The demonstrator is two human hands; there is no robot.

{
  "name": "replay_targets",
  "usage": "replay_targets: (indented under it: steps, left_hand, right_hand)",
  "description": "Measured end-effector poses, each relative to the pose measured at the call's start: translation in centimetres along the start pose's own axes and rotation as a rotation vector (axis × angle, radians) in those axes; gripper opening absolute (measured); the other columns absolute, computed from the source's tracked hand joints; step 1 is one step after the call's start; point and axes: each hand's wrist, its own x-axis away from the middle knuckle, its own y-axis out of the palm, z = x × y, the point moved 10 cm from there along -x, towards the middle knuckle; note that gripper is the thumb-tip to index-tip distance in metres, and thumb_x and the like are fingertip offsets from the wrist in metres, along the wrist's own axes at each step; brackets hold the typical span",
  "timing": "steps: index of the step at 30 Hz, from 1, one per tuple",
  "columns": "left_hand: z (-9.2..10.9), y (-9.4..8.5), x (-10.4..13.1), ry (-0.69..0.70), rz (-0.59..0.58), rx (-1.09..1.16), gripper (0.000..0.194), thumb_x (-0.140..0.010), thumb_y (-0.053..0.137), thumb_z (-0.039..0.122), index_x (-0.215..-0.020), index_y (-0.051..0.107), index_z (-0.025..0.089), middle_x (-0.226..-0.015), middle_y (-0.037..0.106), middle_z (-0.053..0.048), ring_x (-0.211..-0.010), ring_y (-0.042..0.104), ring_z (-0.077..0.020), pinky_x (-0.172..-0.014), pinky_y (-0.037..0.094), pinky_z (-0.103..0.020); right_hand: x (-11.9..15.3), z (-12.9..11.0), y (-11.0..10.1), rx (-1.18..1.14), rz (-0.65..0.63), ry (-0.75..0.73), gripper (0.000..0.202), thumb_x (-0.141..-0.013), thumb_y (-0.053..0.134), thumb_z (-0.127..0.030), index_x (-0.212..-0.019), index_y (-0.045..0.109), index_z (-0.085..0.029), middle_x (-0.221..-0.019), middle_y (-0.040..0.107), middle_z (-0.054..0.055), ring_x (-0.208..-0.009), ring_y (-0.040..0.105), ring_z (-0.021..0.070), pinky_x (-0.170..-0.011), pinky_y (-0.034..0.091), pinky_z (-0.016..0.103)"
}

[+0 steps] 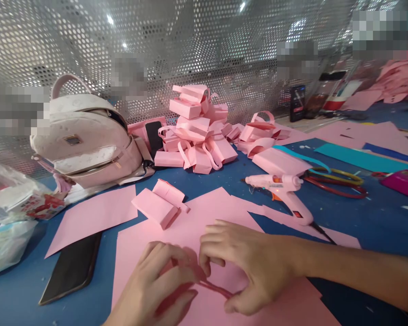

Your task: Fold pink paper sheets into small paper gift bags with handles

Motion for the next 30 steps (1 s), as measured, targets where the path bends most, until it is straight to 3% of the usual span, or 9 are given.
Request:
replay_targets:
  steps: [4,15,21,30]
  left_hand:
    - [1.0,-0.2,0.1,0.072,0.021,-0.088,0.022,-0.091,0.061,0.009,-0.106,0.067,0.025,-0.103,0.064,-0.006,-0.095,0.059,-0.0204,-0.082,0.050,-0.034]
    - [1.7,-0.4,-0.2,0.106,0.033,-0.140,0.021,-0.092,0.060,0.010,-0.107,0.067,0.023,-0.101,0.068,-0.006,-0.090,0.063,-0.0186,-0.081,0.049,-0.032]
    - [1.5,-0.1,-0.1,0.111,0.009,-0.114,0.019,-0.093,0.060,0.011,-0.101,0.070,0.025,-0.104,0.068,-0.005,-0.092,0.061,-0.0195,-0.083,0.048,-0.034]
    - [1.3,0.8,-0.1,0.114,-0.031,-0.197,0.025,-0.092,0.056,0.011,-0.108,0.069,0.024,-0.105,0.068,-0.007,-0.089,0.062,-0.0194,-0.083,0.051,-0.035]
  right_hand:
    - [0.0,0.1,-0.1,-0.021,0.014,-0.005,0.036,-0.074,0.071,-0.044,-0.095,0.060,-0.018,-0.083,0.055,-0.002,-0.075,0.049,0.0160,-0.079,0.037,0.032]
    - [0.0,0.4,0.2,-0.005,-0.008,0.003,0.040,-0.073,0.073,-0.049,-0.096,0.059,-0.019,-0.082,0.051,-0.003,-0.072,0.047,0.0151,-0.076,0.036,0.032]
    - [0.0,0.4,0.0,-0.042,0.015,-0.003,0.042,-0.071,0.075,-0.052,-0.094,0.060,-0.019,-0.081,0.051,-0.003,-0.072,0.048,0.0148,-0.077,0.035,0.032]
    - [0.0,0.7,0.2,-0.052,0.012,-0.006,0.047,-0.071,0.076,-0.057,-0.094,0.060,-0.019,-0.081,0.052,-0.003,-0.073,0.048,0.0152,-0.076,0.036,0.032]
